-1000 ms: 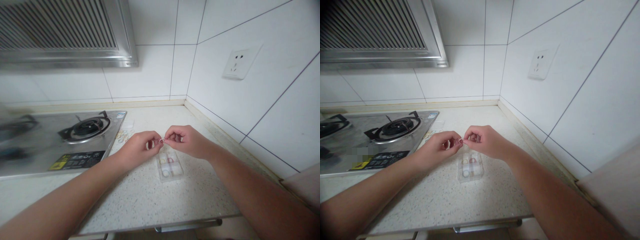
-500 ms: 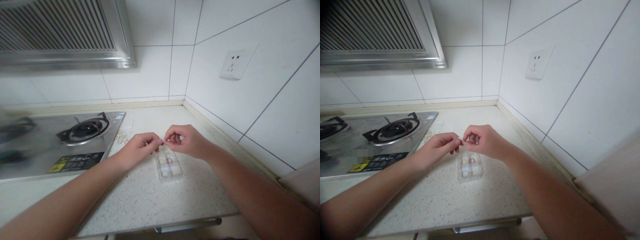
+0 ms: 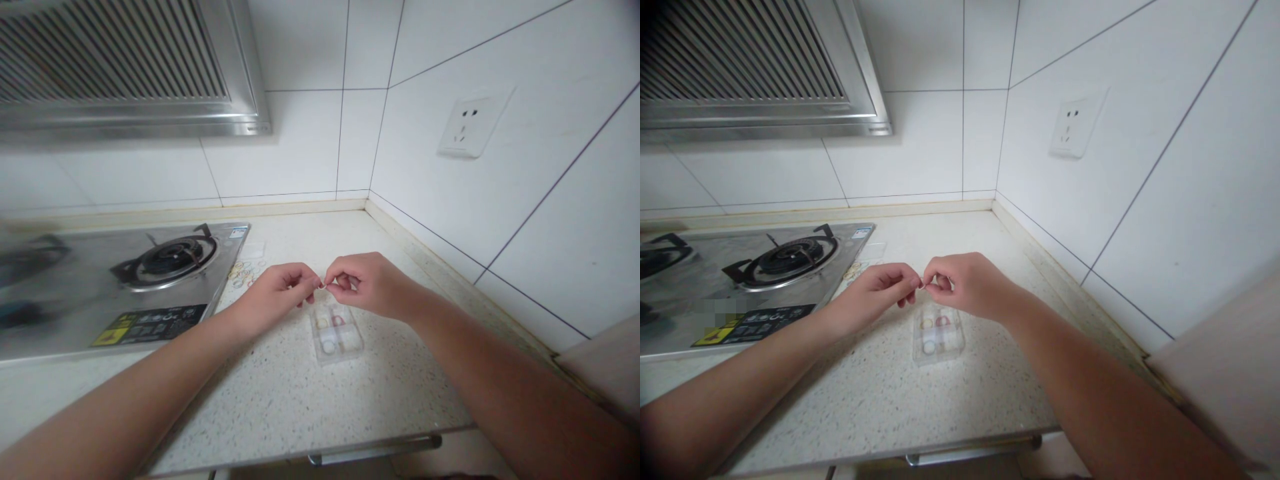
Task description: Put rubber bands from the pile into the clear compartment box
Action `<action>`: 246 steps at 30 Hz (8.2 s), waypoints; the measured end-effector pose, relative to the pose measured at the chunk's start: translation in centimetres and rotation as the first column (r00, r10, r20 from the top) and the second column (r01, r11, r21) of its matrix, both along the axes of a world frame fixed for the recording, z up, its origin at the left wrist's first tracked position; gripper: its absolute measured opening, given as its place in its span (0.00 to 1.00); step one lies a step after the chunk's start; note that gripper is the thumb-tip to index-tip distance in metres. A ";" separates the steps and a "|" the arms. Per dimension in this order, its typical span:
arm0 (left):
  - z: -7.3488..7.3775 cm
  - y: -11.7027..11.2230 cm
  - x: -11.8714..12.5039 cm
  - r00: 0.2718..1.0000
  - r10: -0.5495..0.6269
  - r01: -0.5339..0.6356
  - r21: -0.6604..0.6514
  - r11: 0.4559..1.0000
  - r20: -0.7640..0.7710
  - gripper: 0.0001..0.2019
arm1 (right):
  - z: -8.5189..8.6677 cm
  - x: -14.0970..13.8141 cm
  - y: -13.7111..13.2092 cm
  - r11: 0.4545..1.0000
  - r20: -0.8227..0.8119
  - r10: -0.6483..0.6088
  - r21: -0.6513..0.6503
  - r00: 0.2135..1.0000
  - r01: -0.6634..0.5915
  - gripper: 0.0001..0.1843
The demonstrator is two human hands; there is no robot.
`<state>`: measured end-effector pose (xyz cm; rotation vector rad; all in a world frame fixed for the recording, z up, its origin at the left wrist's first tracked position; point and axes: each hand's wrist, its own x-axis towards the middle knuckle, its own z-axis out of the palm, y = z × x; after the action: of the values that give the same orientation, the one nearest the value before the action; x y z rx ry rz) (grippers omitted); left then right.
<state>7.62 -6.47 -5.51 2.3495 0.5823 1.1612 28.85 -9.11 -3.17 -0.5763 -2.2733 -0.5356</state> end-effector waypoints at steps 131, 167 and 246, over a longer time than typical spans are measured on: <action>0.0 0.1 -1.3 0.840 0.459 -0.205 0.612 0.764 -0.291 0.12 | 1.5 1.2 -2.1 0.586 0.496 -0.041 -0.691 0.868 0.423 0.11; 0.9 1.7 -2.9 0.777 0.555 -0.205 0.714 0.669 -0.297 0.14 | 1.7 0.3 -3.1 0.833 0.248 -0.191 -0.471 0.950 0.291 0.11; 2.6 8.7 -9.0 0.484 0.843 -0.658 0.538 0.526 -0.232 0.14 | 1.3 2.2 -0.5 0.819 0.326 -0.334 -0.365 0.885 0.443 0.11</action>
<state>-1.34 2.27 -2.91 2.8011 1.9439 1.0612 31.06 -9.63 -1.86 -1.2891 -2.5395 -0.3010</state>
